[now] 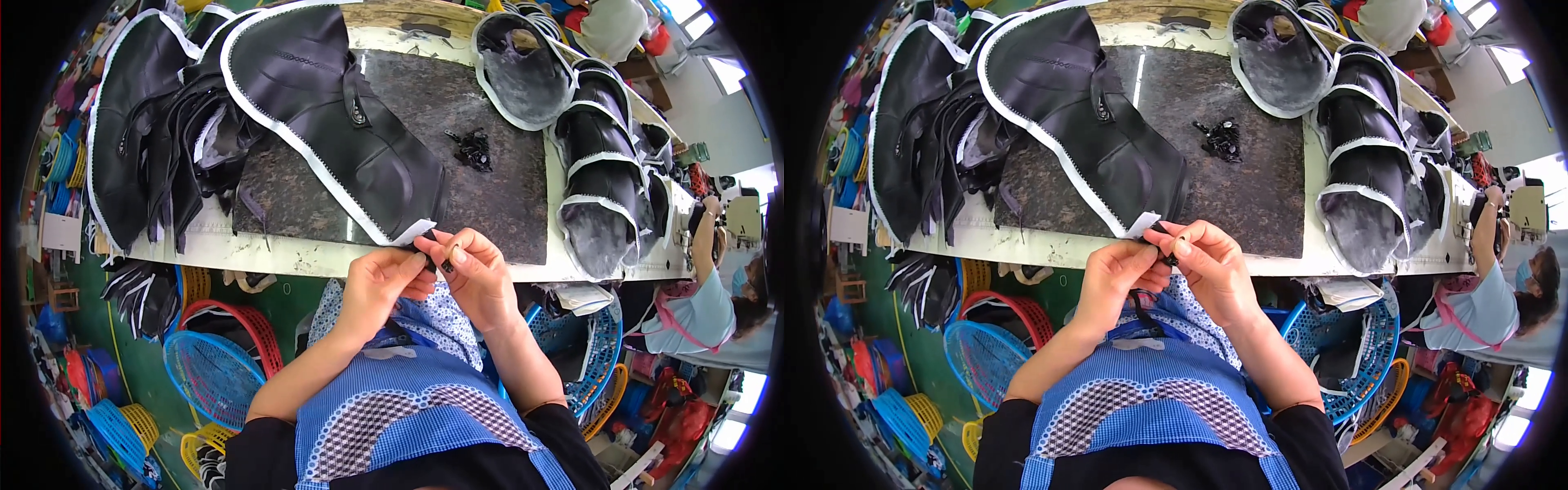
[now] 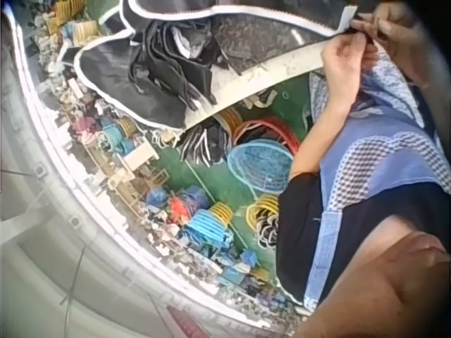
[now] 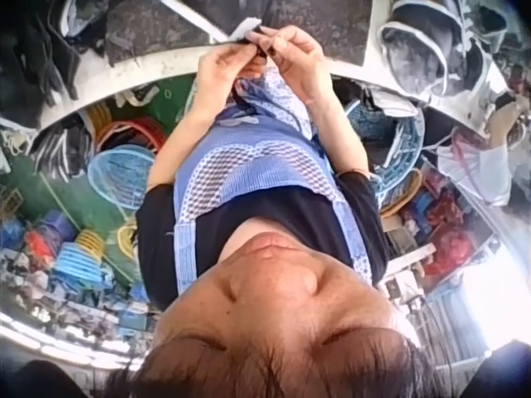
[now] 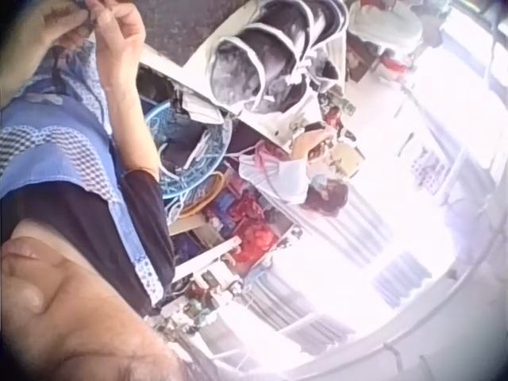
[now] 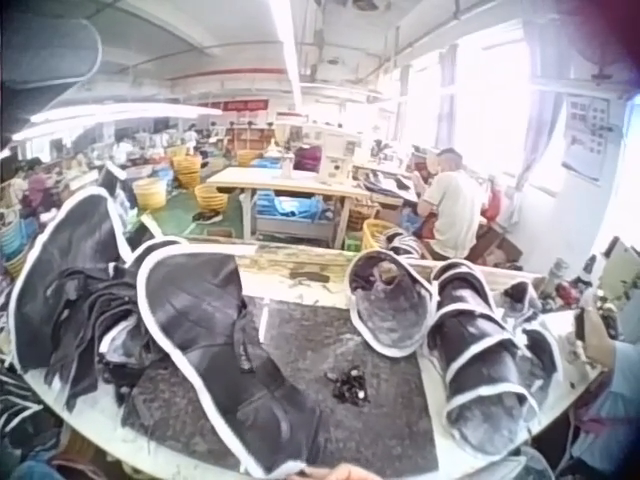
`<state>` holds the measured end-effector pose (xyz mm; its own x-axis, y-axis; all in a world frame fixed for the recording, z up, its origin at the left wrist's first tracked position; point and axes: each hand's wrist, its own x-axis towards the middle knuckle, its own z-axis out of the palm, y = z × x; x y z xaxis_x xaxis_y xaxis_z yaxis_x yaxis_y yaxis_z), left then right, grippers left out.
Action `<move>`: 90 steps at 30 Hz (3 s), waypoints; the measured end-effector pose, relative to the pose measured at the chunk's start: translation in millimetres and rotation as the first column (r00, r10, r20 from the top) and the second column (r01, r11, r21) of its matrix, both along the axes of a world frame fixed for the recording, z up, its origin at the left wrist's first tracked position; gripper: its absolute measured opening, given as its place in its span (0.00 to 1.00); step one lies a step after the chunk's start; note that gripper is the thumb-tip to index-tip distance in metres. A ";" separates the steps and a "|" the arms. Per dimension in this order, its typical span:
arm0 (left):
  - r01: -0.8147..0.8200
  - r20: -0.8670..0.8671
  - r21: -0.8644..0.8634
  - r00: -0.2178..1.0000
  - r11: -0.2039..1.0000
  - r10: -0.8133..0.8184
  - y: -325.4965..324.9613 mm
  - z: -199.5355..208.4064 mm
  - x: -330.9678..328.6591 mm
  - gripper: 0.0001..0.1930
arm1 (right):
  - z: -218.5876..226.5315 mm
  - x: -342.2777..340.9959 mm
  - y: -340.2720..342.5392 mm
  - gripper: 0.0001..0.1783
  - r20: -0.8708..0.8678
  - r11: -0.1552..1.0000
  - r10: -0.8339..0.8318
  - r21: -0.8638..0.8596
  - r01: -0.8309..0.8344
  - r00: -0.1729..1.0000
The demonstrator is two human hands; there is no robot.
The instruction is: The recorder is assembling shoe components, specifically attaching a black lining and adhesive pieces to a shoe upper at a factory workstation.
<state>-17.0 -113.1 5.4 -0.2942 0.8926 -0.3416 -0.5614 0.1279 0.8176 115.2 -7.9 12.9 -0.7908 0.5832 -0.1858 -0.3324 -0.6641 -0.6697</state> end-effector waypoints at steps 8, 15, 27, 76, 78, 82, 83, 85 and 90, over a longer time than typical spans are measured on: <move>0.094 0.212 0.064 0.971 0.993 -0.106 18.8 2.2 -19.2 0.07 | 15.6 20.3 11.3 0.04 0.026 0.850 -0.284 0.468 0.240 0.958; 0.194 0.044 0.080 0.979 0.978 -0.198 40.0 28.0 -19.1 0.07 | 22.8 28.3 7.2 0.07 0.138 0.497 -0.480 0.857 0.139 0.866; 0.262 -0.017 0.147 0.965 0.954 -0.262 41.6 20.3 -17.6 0.09 | 30.0 19.0 12.3 0.09 0.095 0.087 -0.580 0.995 -0.054 0.809; -0.357 -0.302 0.852 0.264 0.383 0.916 79.4 163.8 -163.4 0.06 | 11.6 -69.7 -24.7 0.34 -0.045 0.959 0.267 0.105 -0.262 0.963; -0.416 -0.467 0.790 0.066 0.449 0.882 85.5 136.3 -187.1 0.10 | 19.0 -69.9 -21.8 0.16 0.204 0.872 0.096 0.454 -0.181 0.974; -0.444 -0.474 0.732 0.212 0.516 0.855 89.9 91.0 -196.5 0.12 | 24.9 -52.6 41.4 0.11 0.101 0.485 -0.329 0.871 0.076 0.939; -0.426 -0.458 0.695 0.358 0.578 0.814 87.2 99.3 -156.5 0.12 | 30.2 -46.2 62.5 0.14 0.138 0.478 -0.408 0.874 0.083 0.902; -0.135 -0.592 0.598 0.591 0.790 0.549 73.9 100.1 -99.5 0.11 | 46.8 -39.2 85.8 0.22 0.101 0.148 -0.581 0.989 -0.017 0.808; 0.215 -0.824 0.482 0.441 0.849 0.356 95.1 75.0 -59.3 0.07 | 78.4 -46.8 80.4 0.29 0.049 -0.152 -0.377 0.982 -0.113 0.925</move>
